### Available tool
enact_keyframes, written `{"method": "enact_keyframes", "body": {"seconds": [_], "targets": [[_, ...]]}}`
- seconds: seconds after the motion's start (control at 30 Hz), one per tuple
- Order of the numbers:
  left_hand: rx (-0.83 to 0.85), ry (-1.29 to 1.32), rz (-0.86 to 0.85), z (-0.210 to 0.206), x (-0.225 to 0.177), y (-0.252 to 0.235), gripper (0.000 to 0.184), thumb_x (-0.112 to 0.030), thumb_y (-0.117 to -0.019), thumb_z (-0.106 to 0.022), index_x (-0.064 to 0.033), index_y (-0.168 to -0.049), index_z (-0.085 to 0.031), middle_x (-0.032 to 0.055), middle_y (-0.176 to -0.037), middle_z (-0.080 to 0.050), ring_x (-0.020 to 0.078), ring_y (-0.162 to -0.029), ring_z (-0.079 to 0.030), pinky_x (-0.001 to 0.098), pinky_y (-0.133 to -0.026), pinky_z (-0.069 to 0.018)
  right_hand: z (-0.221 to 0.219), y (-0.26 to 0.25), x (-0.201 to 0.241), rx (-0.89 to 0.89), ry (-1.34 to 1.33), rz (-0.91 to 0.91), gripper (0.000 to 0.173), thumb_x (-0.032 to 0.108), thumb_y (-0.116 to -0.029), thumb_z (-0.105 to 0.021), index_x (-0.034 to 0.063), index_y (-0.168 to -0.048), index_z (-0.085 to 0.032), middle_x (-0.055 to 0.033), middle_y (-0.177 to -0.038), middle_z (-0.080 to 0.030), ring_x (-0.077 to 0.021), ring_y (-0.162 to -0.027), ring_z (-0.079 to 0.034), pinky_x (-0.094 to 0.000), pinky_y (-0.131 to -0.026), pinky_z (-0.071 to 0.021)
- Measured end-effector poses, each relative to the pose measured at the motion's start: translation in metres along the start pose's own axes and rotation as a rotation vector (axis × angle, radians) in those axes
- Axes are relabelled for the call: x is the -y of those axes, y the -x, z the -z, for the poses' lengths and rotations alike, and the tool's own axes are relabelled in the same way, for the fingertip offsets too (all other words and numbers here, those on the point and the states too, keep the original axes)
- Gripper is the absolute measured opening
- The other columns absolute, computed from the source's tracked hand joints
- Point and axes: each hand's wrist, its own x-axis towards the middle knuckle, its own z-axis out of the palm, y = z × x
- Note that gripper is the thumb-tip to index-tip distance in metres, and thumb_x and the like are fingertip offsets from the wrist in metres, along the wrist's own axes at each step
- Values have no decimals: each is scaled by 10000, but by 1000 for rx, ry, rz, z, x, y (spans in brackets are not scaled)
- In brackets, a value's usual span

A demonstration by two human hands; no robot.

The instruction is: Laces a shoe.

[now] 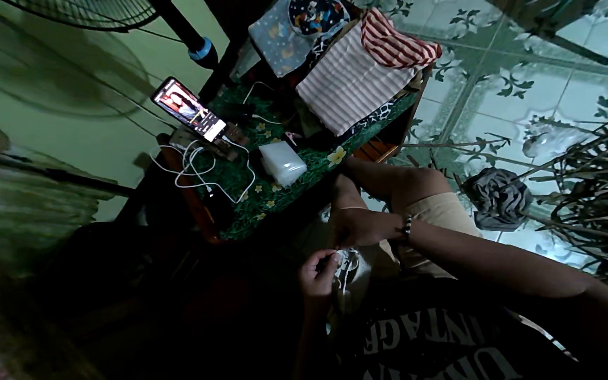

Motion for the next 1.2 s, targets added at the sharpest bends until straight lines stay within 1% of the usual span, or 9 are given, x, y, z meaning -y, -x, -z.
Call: {"method": "enact_keyframes", "body": {"seconds": [0.1,0.2,0.33,0.47,0.57,0.8,1.03,1.1,1.2], "targets": [[-20,9,31,0,-1,0,105,-33,-915,-679,15,-991,-732,40,-888,-730,69,-795,-682,223,-730,-577,-3,13,4,-90,5,40,143,108,-914,-746,-4,-1003,-745,-104,-883,-697,-160,-782,-640,-367,-767,-553],[-23,30,66,0,-3,1,104,-26,-915,-672,18,-994,-723,32,-869,-720,64,-769,-672,220,-707,-571,-10,22,7,-176,17,-2,205,145,-879,-774,-12,-991,-706,-128,-909,-670,-210,-799,-635,-414,-764,-552],[-40,15,91,-2,-3,0,120,-24,-894,-681,25,-996,-721,37,-883,-722,58,-796,-676,219,-728,-573,-18,25,6,-152,196,-77,303,306,-902,-761,18,-988,-730,-203,-1154,-639,-340,-1015,-640,-564,-886,-529],[-42,23,87,-2,0,0,95,-5,-890,-679,20,-972,-721,23,-860,-719,43,-769,-668,212,-707,-569,-23,26,23,-134,319,-234,352,371,-942,-703,39,-1057,-732,-212,-1222,-642,-399,-1101,-637,-630,-916,-511],[-46,41,107,-2,-1,1,80,-2,-887,-691,13,-959,-720,12,-828,-709,34,-705,-648,198,-627,-548,-26,25,32,-139,305,-311,354,357,-941,-706,28,-1071,-722,-215,-1202,-654,-408,-1106,-636,-639,-924,-501],[-52,31,109,-2,-2,1,107,-16,-899,-691,29,-992,-720,40,-881,-724,50,-781,-674,217,-711,-572,-31,26,27,-186,265,-322,352,359,-918,-710,26,-1033,-722,-202,-1166,-644,-384,-1070,-639,-608,-896,-513],[-61,29,110,-2,1,2,116,-17,-888,-696,26,-991,-727,28,-867,-722,30,-759,-662,194,-693,-559,-35,26,17,-224,180,-278,319,310,-917,-720,7,-1020,-720,-200,-1135,-648,-365,-1049,-641,-592,-894,-512],[-69,34,105,-3,1,2,117,-10,-885,-688,30,-989,-726,26,-858,-721,24,-742,-657,187,-672,-552,-37,26,13,-242,137,-247,327,325,-908,-728,7,-985,-721,-195,-1101,-647,-351,-1015,-642,-577,-879,-516],[-56,54,64,-2,0,3,102,-10,-891,-676,20,-974,-727,21,-855,-725,36,-758,-668,208,-698,-567,-36,31,19,-251,144,-237,388,412,-906,-724,26,-940,-714,-176,-1093,-633,-325,-984,-637,-550,-862,-529]]}}
